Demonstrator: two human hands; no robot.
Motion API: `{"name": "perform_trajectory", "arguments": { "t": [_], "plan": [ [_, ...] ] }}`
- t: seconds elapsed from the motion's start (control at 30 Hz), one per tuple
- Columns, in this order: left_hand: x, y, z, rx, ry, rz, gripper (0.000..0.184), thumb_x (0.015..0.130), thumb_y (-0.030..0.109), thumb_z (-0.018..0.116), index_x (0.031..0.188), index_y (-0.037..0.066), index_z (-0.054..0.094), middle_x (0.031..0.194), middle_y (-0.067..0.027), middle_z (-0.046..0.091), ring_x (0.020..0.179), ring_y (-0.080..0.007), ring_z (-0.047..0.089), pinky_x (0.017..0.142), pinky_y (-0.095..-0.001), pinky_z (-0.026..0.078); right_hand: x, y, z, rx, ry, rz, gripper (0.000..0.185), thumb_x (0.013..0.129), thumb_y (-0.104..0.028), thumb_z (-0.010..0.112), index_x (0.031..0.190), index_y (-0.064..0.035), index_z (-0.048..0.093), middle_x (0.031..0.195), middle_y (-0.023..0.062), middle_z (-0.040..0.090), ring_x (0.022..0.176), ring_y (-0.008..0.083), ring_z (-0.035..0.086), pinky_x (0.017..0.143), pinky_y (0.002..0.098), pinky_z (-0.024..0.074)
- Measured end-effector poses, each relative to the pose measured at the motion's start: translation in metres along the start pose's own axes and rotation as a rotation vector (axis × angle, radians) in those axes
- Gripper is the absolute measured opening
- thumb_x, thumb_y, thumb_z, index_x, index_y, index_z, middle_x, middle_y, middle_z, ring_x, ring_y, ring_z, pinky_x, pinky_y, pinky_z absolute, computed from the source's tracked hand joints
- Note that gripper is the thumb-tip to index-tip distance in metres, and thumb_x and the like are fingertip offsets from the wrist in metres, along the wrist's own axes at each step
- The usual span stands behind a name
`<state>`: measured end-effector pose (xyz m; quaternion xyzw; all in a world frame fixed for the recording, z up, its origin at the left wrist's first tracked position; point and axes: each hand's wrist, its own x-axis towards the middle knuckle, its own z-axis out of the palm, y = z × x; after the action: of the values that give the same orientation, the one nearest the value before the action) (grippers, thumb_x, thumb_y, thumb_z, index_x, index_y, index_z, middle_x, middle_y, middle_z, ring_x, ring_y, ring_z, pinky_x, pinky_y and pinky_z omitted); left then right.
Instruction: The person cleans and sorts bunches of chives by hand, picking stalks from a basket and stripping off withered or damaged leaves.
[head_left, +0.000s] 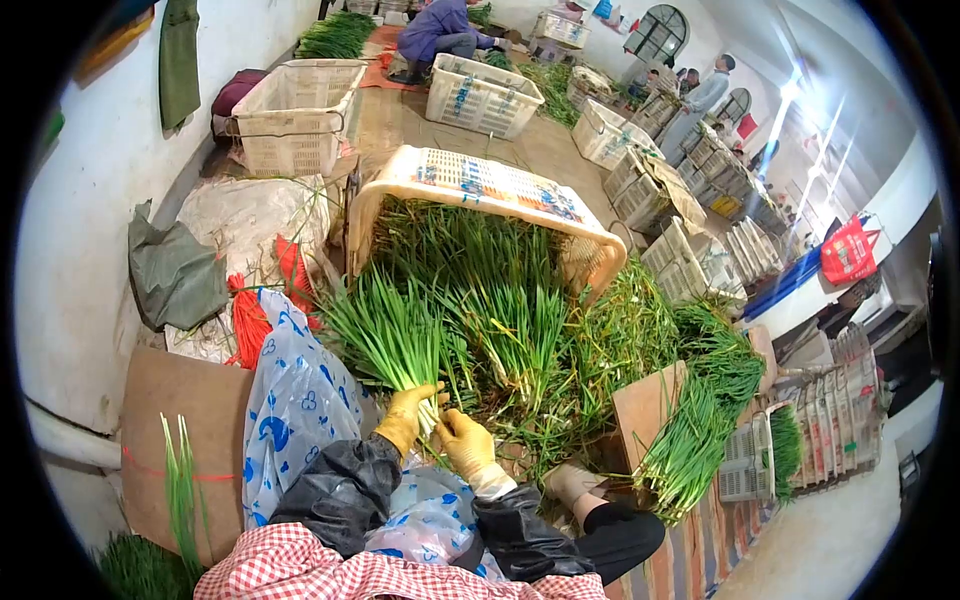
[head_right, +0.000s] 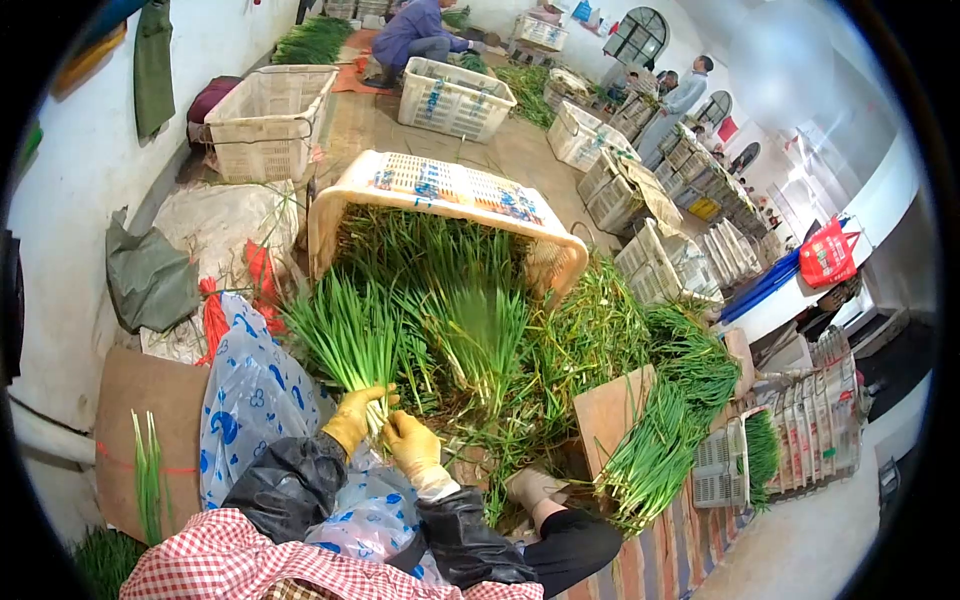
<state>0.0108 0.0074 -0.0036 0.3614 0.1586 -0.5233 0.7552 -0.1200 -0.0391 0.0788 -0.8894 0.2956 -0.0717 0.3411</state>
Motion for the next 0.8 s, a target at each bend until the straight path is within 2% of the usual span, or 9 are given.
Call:
{"name": "perform_trajectory", "arguments": {
  "t": [0.1,0.17,0.23,0.33,0.47,0.53,0.6,0.7,0.8],
  "plan": [
    [0.003,0.005,-0.002,-0.003,-0.223,-0.057,0.033,0.087,0.021,0.058,0.111,0.0,0.057,0.102,-0.0108,0.064,0.083,-0.0241,0.063,0.065,-0.0363,0.054,0.006,0.006,-0.004,0.002,0.013,0.097,0.024,0.083,-0.028,0.062,0.093,-0.0063,0.061,0.077,0.0124,0.064,0.07,0.0271,0.062,0.065,0.0351,0.0479],
    [-0.002,0.004,-0.005,-0.052,-0.351,-0.035,0.035,0.09,0.024,0.051,0.114,0.0,0.057,0.105,-0.0101,0.064,0.09,-0.0234,0.062,0.073,-0.0347,0.054,0.014,0.023,-0.001,0.436,-0.052,0.166,0.024,0.084,-0.027,0.063,0.087,-0.0038,0.061,0.069,0.0024,0.059,0.063,0.0104,0.053,0.058,0.0289,0.0455],
    [-0.01,0.018,0.003,-0.035,-0.392,-0.047,0.036,0.089,0.026,0.049,0.115,0.001,0.058,0.101,-0.0092,0.065,0.084,-0.022,0.063,0.073,-0.0328,0.053,0.011,0.004,-0.023,0.899,-0.197,0.278,0.014,0.084,-0.021,0.063,0.087,-0.0073,0.059,0.067,-0.0011,0.055,0.057,0.0086,0.049,0.052,0.0228,0.0416],
    [-0.055,0.033,0.023,-0.146,-0.466,-0.083,0.036,0.089,0.025,0.048,0.114,0.001,0.059,0.095,-0.0086,0.066,0.077,-0.0198,0.063,0.073,-0.0321,0.053,0.0,-0.016,-0.04,1.102,-0.208,0.263,0.012,0.084,-0.02,0.058,0.084,-0.0082,0.057,0.074,-0.0003,0.056,0.059,0.0081,0.049,0.05,0.0225,0.039],
    [-0.026,0.035,0.011,-0.045,-0.318,0.088,0.035,0.087,0.02,0.054,0.112,-0.005,0.057,0.105,-0.0106,0.064,0.085,-0.0176,0.063,0.076,-0.033,0.055,-0.009,0.048,-0.068,0.696,0.022,0.367,0.015,0.086,-0.022,0.056,0.079,-0.008,0.057,0.062,-0.0037,0.048,0.049,0.005,0.037,0.042,0.0205,0.0285],
    [-0.027,0.037,0.011,0.028,-0.32,0.073,0.035,0.089,0.024,0.055,0.111,-0.004,0.057,0.105,-0.0111,0.064,0.085,-0.0178,0.063,0.073,-0.0327,0.056,-0.01,0.162,-0.06,-0.002,0.099,0.433,0.043,0.085,-0.044,0.05,0.083,-0.0036,0.063,0.078,0.0145,0.065,0.068,0.0283,0.062,0.062,0.0387,0.0459],
    [-0.025,0.031,0.014,0.073,-0.293,0.063,0.035,0.09,0.026,0.055,0.11,-0.003,0.058,0.103,-0.0107,0.065,0.083,-0.0178,0.064,0.071,-0.0325,0.056,-0.016,0.126,-0.085,-0.545,-0.104,0.611,0.052,0.087,-0.051,0.042,0.087,-0.0044,0.065,0.087,0.0207,0.064,0.081,0.0386,0.061,0.07,0.0439,0.0454],
    [-0.025,0.024,0.013,0.2,-0.286,0.04,0.034,0.088,0.032,0.06,0.105,0.003,0.059,0.095,-0.0087,0.066,0.076,-0.0175,0.065,0.061,-0.0317,0.056,-0.011,0.063,-0.078,-0.216,0.101,0.245,0.049,0.088,-0.049,0.045,0.1,-0.0049,0.064,0.094,0.02,0.064,0.087,0.0386,0.06,0.076,0.0421,0.0462],
    [-0.029,0.014,0.019,0.234,-0.242,0.045,0.037,0.086,0.037,0.062,0.103,0.005,0.06,0.092,-0.0078,0.066,0.074,-0.017,0.064,0.06,-0.031,0.055,0.001,-0.004,-0.049,-0.075,0.165,0.044,0.04,0.089,-0.045,0.05,0.096,-0.0074,0.06,0.088,0.0165,0.064,0.08,0.035,0.061,0.071,0.0412,0.0472]
  ]
}}
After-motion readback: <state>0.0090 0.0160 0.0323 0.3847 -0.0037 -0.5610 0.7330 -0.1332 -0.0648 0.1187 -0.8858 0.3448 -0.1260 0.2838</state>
